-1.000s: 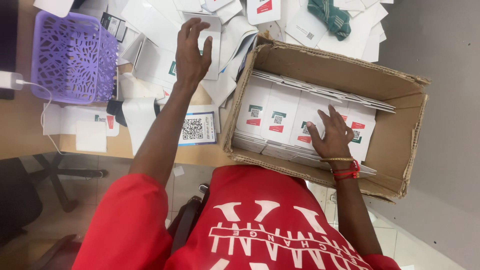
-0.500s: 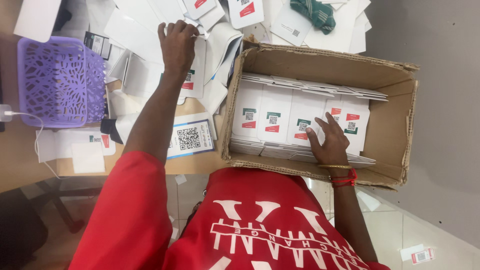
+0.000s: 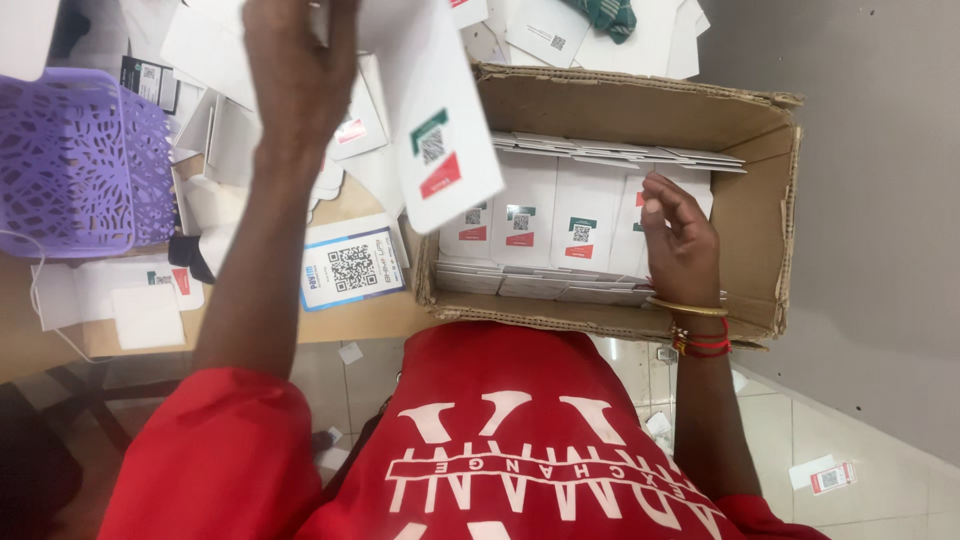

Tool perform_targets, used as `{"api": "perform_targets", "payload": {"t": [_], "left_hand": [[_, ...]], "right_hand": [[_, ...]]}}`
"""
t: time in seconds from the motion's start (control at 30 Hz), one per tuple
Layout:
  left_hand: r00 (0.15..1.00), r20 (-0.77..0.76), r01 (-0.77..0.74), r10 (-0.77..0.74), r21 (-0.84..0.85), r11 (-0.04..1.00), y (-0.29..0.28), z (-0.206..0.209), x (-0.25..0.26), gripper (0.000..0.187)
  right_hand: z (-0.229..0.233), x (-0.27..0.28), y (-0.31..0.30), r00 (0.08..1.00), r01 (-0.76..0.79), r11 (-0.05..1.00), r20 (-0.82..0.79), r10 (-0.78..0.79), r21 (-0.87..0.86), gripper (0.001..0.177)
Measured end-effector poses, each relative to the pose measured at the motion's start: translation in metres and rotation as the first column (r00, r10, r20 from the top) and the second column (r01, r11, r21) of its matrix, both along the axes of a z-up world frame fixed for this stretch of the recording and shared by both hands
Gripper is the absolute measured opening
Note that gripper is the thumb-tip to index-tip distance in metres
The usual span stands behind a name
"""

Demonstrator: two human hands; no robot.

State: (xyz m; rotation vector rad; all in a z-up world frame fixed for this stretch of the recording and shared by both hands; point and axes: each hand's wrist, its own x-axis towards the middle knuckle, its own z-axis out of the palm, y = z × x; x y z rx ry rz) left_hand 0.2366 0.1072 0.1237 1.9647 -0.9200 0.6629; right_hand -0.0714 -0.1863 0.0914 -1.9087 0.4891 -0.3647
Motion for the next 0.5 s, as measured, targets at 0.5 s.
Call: {"api": "perform_targets", "payload": {"t": [0.5], "left_hand": [[0.836,-0.394,0.401,-0.381,-0.036,0.915,-0.129,-0.014,-0.17,0.041]], "right_hand": [[0.008,-0.035,-0.037,0.934,0.018,0.85,-0.312,0.174,0.527,0.057]]}}
